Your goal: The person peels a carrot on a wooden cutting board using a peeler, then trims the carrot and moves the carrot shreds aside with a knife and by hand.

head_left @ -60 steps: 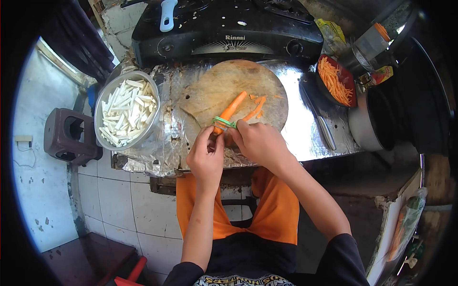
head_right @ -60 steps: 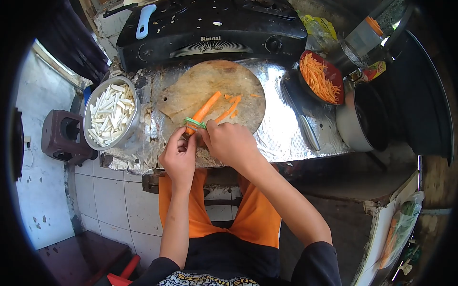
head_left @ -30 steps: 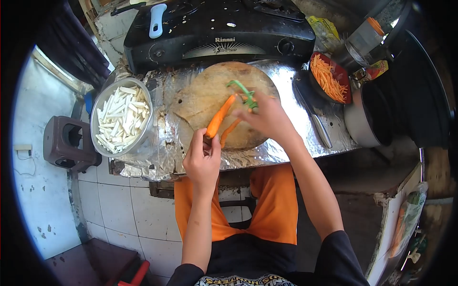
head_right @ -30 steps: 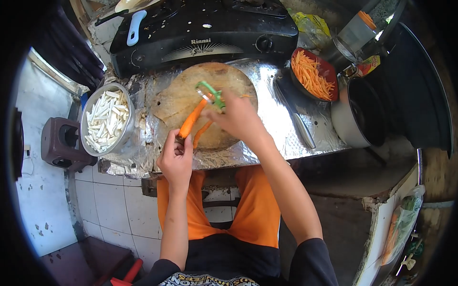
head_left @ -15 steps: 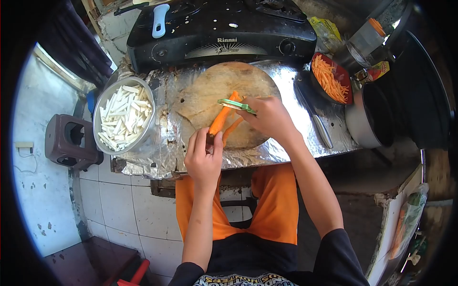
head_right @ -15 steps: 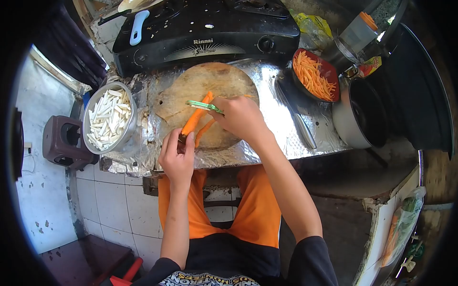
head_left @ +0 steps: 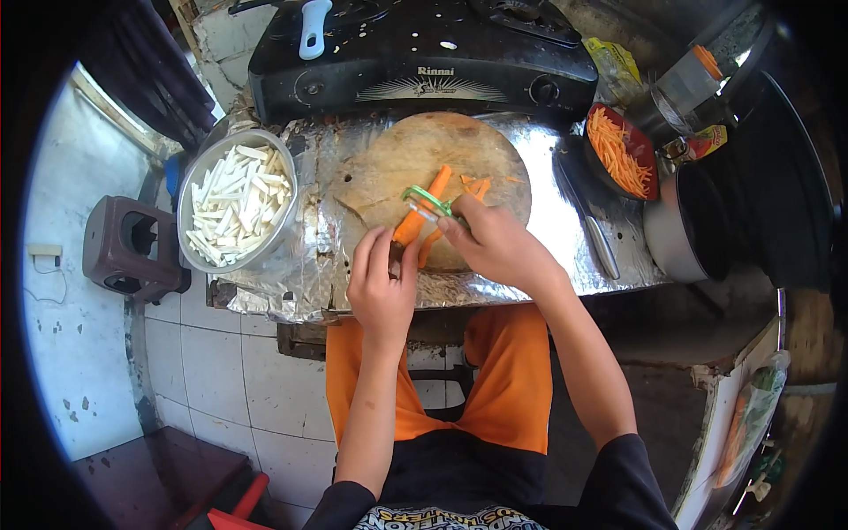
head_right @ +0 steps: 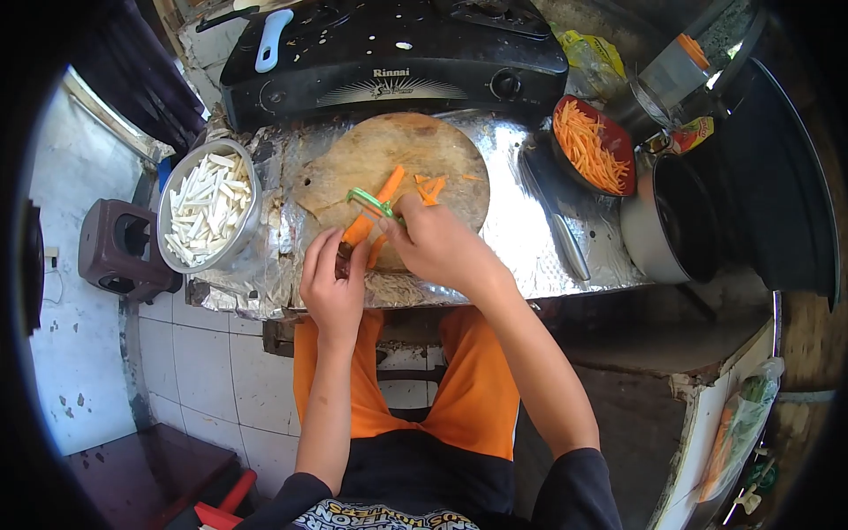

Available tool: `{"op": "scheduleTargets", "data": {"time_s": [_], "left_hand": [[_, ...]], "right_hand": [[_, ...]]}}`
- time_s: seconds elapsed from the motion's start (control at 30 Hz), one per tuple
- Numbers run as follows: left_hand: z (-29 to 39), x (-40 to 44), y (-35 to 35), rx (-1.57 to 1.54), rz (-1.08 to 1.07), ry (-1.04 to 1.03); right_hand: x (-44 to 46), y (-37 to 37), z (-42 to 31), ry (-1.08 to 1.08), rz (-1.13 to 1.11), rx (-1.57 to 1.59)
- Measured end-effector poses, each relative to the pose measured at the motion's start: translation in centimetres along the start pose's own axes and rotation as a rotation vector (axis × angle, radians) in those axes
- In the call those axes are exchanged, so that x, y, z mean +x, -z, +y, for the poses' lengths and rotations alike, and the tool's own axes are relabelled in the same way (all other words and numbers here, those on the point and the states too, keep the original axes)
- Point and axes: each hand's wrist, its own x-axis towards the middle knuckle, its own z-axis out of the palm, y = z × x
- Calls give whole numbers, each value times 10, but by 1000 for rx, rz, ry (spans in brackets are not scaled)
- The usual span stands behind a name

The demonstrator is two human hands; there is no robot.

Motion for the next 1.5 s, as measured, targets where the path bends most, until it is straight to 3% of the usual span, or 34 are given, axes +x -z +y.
{"op": "scheduleTargets", "data": {"time_s": [0.03,0.1,0.27,0.63,0.8,0.9,1.2,1.37,1.43,1.5], "left_hand": [[-2,0,0,0,2,3],[-6,1,-2,44,21,-86],[-5,2,1,66,2,-85],[-3,7,1,100,-37,-141],[7,9,5,44,-98,-65],[3,10,3,31,-65,-119],[4,9,3,62,-78,-105],[2,6,-1,72,-82,-81],[1,6,1,109,-78,-86],[3,7,1,101,-48,-119]], "right_hand": [[0,-6,6,174,11,-50],[-7,-12,7,212,47,-124],[-16,-28,8,250,109,-259],[-11,-36,7,133,100,-240],[6,-29,26,37,141,-202],[16,-8,17,-170,85,-327],[42,10,46,-230,199,-468],[26,10,47,-78,398,-332],[14,3,21,25,308,-113],[-4,-14,6,107,158,-150]]}}
